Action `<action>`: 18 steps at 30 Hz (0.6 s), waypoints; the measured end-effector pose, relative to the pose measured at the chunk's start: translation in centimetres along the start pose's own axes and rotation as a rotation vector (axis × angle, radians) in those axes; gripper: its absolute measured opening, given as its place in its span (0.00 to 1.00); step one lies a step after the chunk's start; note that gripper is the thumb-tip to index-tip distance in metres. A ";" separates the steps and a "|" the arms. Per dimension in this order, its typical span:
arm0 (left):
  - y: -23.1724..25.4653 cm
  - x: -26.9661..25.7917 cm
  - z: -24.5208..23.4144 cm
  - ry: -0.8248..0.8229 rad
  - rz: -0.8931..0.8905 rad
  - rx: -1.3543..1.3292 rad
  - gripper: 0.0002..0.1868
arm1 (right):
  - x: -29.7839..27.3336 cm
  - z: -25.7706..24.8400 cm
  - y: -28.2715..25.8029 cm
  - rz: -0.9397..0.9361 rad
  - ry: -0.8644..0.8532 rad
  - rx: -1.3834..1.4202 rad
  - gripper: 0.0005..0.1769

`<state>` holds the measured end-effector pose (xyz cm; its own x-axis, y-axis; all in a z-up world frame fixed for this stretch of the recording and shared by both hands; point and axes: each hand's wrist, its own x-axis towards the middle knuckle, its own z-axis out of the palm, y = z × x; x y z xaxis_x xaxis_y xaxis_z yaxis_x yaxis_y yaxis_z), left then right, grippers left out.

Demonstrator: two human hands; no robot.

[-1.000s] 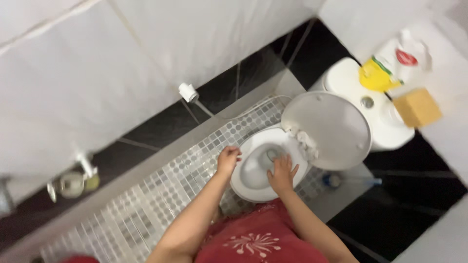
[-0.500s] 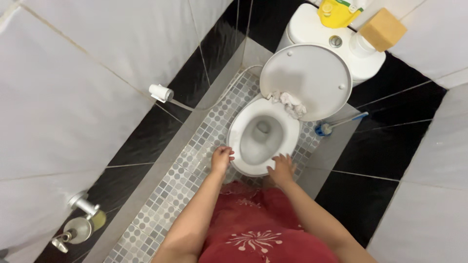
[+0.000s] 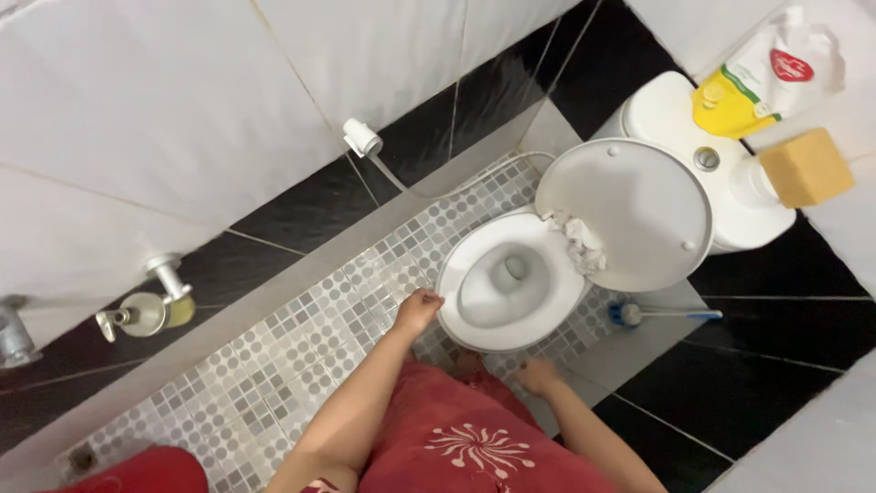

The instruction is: The person organizes toiletries from a red basin onto a wall-mounted rack, then uses a toilet brush and handheld bidet sprayer to scrub and rinse the toilet bowl and seat.

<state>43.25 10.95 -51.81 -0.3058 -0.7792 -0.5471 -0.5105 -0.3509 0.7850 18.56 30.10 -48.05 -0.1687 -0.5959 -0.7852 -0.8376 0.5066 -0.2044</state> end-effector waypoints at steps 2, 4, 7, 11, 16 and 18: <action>0.1 -2.6 -1.3 -0.023 0.011 0.331 0.22 | 0.0 1.8 0.2 -0.027 -0.151 -0.047 0.28; 0.1 -5.6 -2.7 -0.143 -0.133 0.655 0.28 | 0.1 3.3 0.6 -0.081 -0.236 -0.016 0.28; -0.8 -9.3 -3.4 -0.361 -0.371 1.013 0.33 | 0.0 4.3 1.2 -0.097 -0.119 0.270 0.26; -4.4 -11.0 -5.2 -0.365 -0.149 0.895 0.25 | -1.8 3.2 2.7 0.038 0.012 0.829 0.22; -6.7 -5.2 -11.3 -0.340 -0.096 0.145 0.30 | -4.5 2.2 1.8 0.164 -0.363 1.161 0.21; -6.4 -2.7 -12.7 -0.380 -0.147 -0.123 0.35 | -4.1 3.8 -1.6 0.147 -0.485 1.331 0.21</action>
<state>57.54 8.70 -51.64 -0.5230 -0.4773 -0.7061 -0.4783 -0.5213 0.7067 22.55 34.14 -46.74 0.2094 -0.3565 -0.9105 0.3224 0.9043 -0.2799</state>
